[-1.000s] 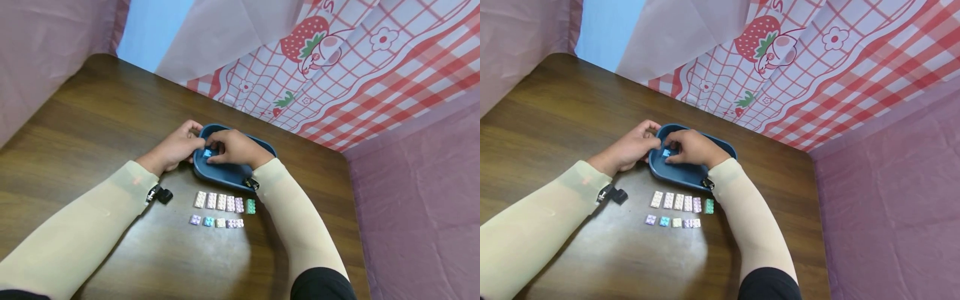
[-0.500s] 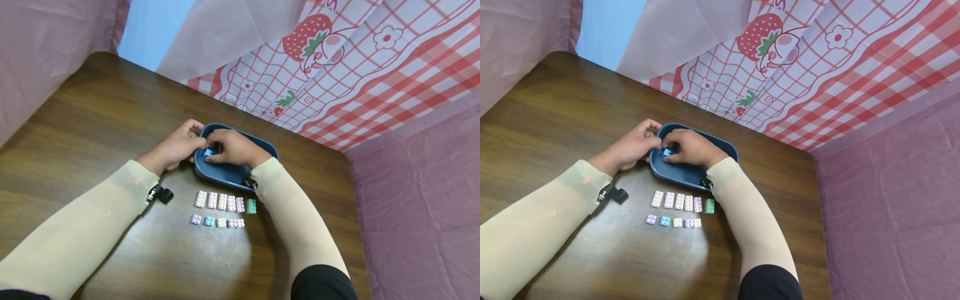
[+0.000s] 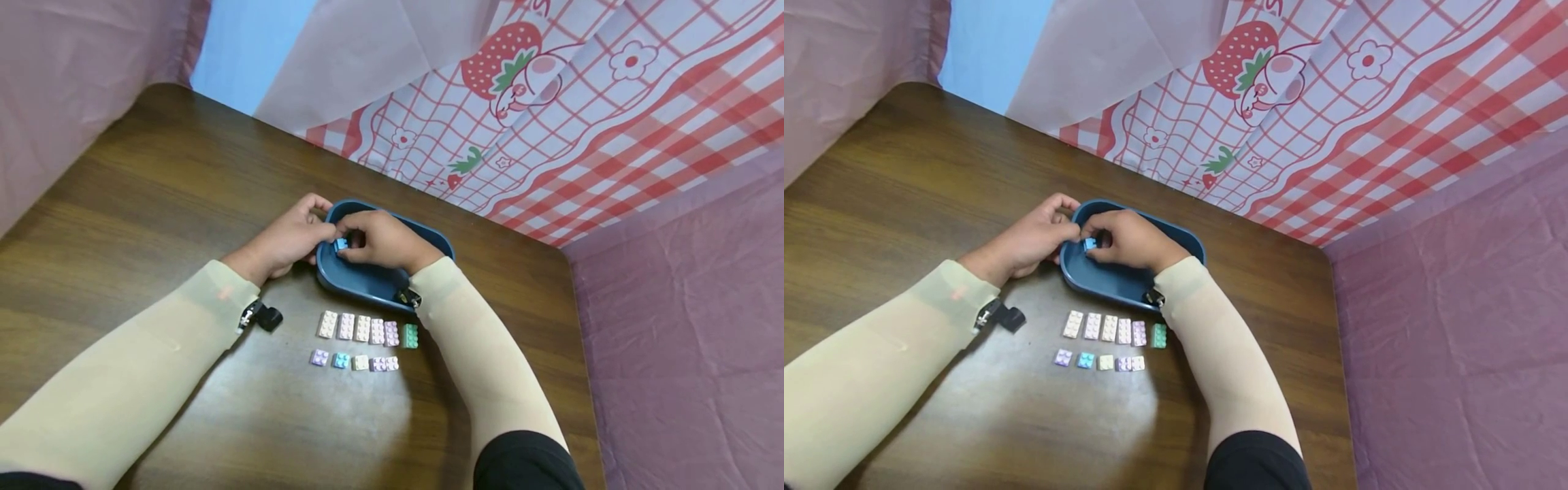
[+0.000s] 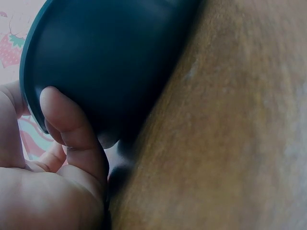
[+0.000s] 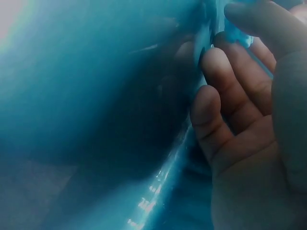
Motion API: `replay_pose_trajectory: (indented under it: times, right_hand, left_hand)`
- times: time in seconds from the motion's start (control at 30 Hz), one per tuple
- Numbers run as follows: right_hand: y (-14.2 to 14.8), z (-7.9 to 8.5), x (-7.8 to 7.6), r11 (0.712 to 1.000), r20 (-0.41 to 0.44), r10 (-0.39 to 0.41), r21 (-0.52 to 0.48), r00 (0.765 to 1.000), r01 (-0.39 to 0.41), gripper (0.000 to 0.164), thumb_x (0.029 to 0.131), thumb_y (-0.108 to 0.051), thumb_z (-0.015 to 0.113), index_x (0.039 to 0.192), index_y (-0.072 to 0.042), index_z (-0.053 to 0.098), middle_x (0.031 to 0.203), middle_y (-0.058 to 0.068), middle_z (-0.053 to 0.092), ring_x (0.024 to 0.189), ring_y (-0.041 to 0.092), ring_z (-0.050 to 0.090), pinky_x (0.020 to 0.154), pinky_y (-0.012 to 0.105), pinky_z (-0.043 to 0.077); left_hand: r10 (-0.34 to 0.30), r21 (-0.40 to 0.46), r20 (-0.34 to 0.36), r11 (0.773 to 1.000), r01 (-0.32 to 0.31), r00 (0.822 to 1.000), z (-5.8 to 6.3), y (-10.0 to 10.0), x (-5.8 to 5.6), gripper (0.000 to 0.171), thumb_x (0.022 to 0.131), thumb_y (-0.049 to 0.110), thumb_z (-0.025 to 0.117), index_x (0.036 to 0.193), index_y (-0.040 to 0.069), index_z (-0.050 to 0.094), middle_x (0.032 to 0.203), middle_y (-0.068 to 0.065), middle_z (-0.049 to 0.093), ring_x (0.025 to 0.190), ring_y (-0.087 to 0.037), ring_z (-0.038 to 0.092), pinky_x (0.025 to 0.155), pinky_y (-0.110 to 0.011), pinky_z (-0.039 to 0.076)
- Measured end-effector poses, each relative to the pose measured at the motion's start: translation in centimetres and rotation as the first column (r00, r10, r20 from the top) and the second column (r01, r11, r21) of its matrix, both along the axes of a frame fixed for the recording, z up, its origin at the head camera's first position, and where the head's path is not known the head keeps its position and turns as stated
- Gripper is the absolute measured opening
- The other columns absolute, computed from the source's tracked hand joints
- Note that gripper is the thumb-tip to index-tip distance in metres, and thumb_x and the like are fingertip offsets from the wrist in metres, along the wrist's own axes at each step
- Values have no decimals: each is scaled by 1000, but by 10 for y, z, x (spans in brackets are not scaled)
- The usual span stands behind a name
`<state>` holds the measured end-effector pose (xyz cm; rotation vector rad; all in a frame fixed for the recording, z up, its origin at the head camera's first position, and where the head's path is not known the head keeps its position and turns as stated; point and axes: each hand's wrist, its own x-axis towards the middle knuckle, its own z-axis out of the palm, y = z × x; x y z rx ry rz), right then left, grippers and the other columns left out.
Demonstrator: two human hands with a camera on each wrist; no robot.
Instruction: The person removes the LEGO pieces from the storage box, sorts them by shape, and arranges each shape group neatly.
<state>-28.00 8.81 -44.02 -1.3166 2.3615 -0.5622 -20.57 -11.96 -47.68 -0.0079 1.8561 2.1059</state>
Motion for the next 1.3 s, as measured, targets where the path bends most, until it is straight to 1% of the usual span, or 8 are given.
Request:
replay_pose_trajectory:
  times: [0.13,0.23,0.5,0.9,1.1,1.3]
  right_hand:
    - [1,1,1,1000,10,12,-16,1000,-12,18,97,-24,75,115,-23,73,96,-7,67,78,8,61,70,26,55]
    - [2,1,1,999,-3,30,-22,1000,-30,18,97,-24,74,115,-23,73,101,-8,65,81,8,60,72,26,55]
    - [3,2,1,998,-27,50,-26,998,-51,20,97,-24,73,116,-21,74,104,-8,63,82,9,59,72,25,54]
    - [6,8,3,998,-63,54,19,997,-53,24,97,-23,71,121,-20,75,108,-7,60,83,10,58,73,25,53]
    - [6,13,3,998,-67,63,13,996,-62,27,97,-21,70,123,-21,76,107,-8,61,83,14,58,72,25,52]
    - [7,20,3,998,-97,64,-4,993,-65,28,96,-20,69,122,-19,77,106,-8,62,84,13,57,73,25,51]
  left_hand:
    - [-2,-6,3,1000,2,1000,1,1,0,43,96,14,64,133,19,44,93,-11,61,58,-14,54,48,-23,48]
    - [-2,-5,8,1000,2,1000,2,1,0,44,95,13,64,134,19,44,95,-12,61,59,-14,55,48,-23,48]
    - [-5,-21,10,1000,5,1000,3,2,0,44,95,13,63,134,19,43,102,-16,64,61,-15,56,49,-24,49]
    - [0,-29,10,1000,0,1000,4,5,-1,44,94,13,63,133,19,44,97,-15,61,59,-14,55,48,-24,49]
    - [-1,-62,12,998,2,1000,4,4,-1,47,94,14,62,136,18,43,95,-10,59,60,-15,54,49,-25,49]
    - [0,-78,22,997,2,1000,4,1,0,48,93,13,61,137,18,42,97,-11,60,62,-16,55,51,-25,50]
